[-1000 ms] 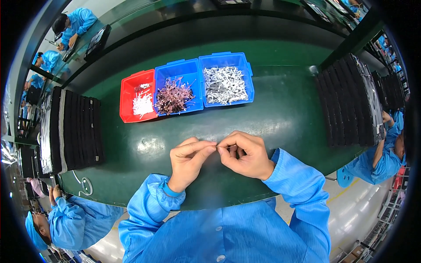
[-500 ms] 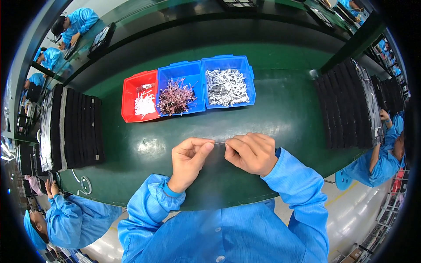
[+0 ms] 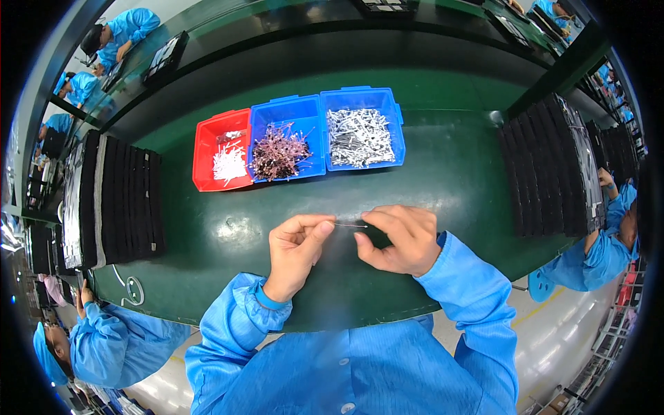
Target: The person assembles internal components and small parts into a tablet frame by hand, taking screws from bins and securing them into the frame.
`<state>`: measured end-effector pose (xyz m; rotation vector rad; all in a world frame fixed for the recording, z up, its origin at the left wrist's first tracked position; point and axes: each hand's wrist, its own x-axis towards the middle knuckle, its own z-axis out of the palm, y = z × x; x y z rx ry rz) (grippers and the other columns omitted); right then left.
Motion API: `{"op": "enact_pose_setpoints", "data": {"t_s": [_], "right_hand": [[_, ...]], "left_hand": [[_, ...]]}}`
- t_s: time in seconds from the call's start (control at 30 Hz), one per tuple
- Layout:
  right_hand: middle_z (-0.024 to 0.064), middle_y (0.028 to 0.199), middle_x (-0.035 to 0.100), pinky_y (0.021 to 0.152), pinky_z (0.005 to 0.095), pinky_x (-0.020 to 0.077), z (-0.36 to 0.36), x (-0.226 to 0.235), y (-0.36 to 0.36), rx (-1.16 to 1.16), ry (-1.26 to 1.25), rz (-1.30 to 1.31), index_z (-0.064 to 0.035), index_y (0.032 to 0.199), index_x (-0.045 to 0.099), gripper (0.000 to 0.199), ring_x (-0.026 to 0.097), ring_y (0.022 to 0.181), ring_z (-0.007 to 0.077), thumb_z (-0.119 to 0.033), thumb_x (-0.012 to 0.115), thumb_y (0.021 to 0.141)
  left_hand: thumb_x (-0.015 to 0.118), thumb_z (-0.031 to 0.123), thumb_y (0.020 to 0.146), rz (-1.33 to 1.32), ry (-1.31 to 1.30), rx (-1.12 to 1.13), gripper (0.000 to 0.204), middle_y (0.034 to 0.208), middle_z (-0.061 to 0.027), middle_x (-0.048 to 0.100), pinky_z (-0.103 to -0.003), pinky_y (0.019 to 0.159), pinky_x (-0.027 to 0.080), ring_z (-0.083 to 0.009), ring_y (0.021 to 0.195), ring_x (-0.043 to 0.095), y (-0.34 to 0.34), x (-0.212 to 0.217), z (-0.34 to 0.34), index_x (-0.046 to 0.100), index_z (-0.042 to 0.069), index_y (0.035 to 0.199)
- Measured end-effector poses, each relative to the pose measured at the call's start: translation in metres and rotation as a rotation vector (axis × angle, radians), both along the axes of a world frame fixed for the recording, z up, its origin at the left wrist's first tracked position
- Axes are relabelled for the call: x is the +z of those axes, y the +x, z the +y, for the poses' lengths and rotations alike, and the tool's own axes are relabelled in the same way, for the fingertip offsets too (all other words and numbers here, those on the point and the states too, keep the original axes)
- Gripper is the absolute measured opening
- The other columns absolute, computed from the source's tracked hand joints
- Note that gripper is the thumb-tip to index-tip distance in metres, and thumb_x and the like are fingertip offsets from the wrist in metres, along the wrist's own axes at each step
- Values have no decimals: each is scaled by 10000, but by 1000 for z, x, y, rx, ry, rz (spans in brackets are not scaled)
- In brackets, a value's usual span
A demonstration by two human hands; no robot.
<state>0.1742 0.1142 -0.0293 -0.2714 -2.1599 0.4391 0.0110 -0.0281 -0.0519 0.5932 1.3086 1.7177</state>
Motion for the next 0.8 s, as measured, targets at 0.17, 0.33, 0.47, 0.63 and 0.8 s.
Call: {"op": "enact_pose_setpoints", "data": {"t_s": [0.17,0.33,0.47,0.63,0.8], "right_hand": [[48,822,705,522,303,549,-3,-7,-8,81,129,-8,-63,947,697,277,691,612,197,-74,847,714],[37,812,694,519,297,546,-3,-9,-9,70,143,-5,-62,913,684,271,684,601,189,-33,840,693],[35,801,683,514,295,539,-2,-5,-7,58,137,-3,-67,875,670,252,674,589,187,-8,822,683],[30,805,671,502,291,529,3,-1,-5,88,152,-15,-77,883,678,271,666,582,184,4,809,661],[26,809,664,491,292,523,9,0,-2,124,171,-40,-87,899,691,296,662,578,182,3,809,643]], "left_hand": [[712,78,985,50,-21,-33,136,714,50,658,-182,470,288,16,543,446,3,2,0,748,11,1099],[700,123,998,81,-31,-75,147,669,26,612,-206,444,350,-26,496,464,5,2,1,718,-9,1059],[694,138,1004,87,-39,-76,156,657,31,602,-206,443,349,-23,493,459,3,2,0,708,-7,1061],[685,79,1007,31,-4,-36,109,782,41,694,-175,485,283,33,576,449,1,1,-1,729,11,1081],[693,86,1004,35,-2,-13,113,785,45,693,-175,486,287,35,578,451,1,3,1,734,13,1080]]}}
